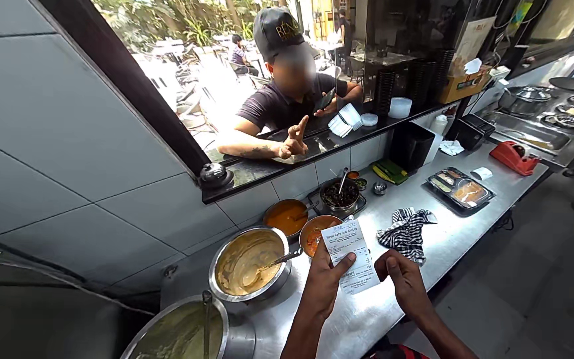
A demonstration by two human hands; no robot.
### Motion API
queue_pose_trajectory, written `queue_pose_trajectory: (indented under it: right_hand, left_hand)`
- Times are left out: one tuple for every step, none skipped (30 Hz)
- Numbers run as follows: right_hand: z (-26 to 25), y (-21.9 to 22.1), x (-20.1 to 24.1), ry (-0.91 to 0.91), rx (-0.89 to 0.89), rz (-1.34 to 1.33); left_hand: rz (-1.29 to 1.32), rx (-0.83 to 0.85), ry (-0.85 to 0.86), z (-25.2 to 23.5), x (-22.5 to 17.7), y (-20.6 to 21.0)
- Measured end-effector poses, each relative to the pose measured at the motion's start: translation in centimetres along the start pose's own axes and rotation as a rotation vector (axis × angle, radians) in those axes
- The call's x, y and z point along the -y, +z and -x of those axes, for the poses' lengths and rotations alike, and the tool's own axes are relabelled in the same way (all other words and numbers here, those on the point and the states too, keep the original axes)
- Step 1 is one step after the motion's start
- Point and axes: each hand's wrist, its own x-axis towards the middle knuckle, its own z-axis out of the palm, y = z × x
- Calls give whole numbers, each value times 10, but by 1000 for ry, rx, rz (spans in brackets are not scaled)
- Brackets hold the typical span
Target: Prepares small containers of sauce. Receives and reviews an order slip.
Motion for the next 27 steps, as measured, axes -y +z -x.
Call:
queue_pose_trajectory:
  right_hand:
    - [-2,1,2,28,10,9]
    - [-3,1,3,54,18,19]
    - [-4,2,4,86,23,28]
    - [-6,2,4,123,29,41]
    - [-8,3,5,159,39,55]
    - [-11,3,7,199,49,67]
    - [-14,4,10,241,53,71]
    - [-18,4,13,282,55,67]
    - [-22,5,17,307,38,49]
    - [-25,7,19,309,6,25]
    - [-26,8,22,298,-26,3]
    - [-28,8,25,279,-54,-19]
    - [-29,7,28,264,-75,-34]
    - [-30,6,32,261,-98,-41]
    - [-30,4,35,261,-118,-49]
    - [-31,2,38,260,-135,-65]
    - [-33,0,39,259,-145,-82]
    - [-34,-2,40,261,-148,-95]
    - [-34,-4,41,259,-148,-106]
    - [-34,-5,42,260,-146,-114]
    - [-34,-6,42,261,-143,-121]
    - [-34,-7,43,260,-140,-127]
    - [-35,-7,43,261,-139,-134]
    - [-35,-8,43,266,-140,-141]
    - [-35,-10,43,272,-139,-145]
    - [-35,-12,43,274,-135,-149]
    - [-35,-14,43,276,-132,-154]
  left_hand:
    - [-2,5,-9,1,0,0]
    - [-1,16,-16,1,1,0]
    - [0,28,-22,2,1,0]
    - [-2,40,-30,3,2,0]
    - [-5,53,-38,4,3,0]
    - [-17,72,-46,5,4,0]
    - [-28,93,-59,6,5,0]
    - [-45,111,-72,7,6,0]
    - [-60,134,-83,9,7,0]
    - [-71,155,-96,11,8,1]
    - [-73,173,-105,12,9,1]
    - [-75,186,-109,13,10,1]
    - [-74,197,-115,14,11,0]
    - [-75,199,-121,16,11,-1]
    - [-73,193,-127,18,11,-1]
    - [-60,195,-131,19,11,-1]
    - [-44,200,-132,20,10,-1]
    - [-32,196,-133,22,10,1]
    - [-31,190,-131,23,9,2]
    - [-31,184,-128,24,9,3]
    - [-34,181,-125,25,8,4]
    - [-41,180,-123,26,7,5]
    - [-50,181,-124,26,7,6]
    - [-61,180,-127,26,7,7]
    - [-66,175,-134,26,7,8]
    - [-69,168,-141,27,7,10]
    - [-71,160,-145,27,7,11]
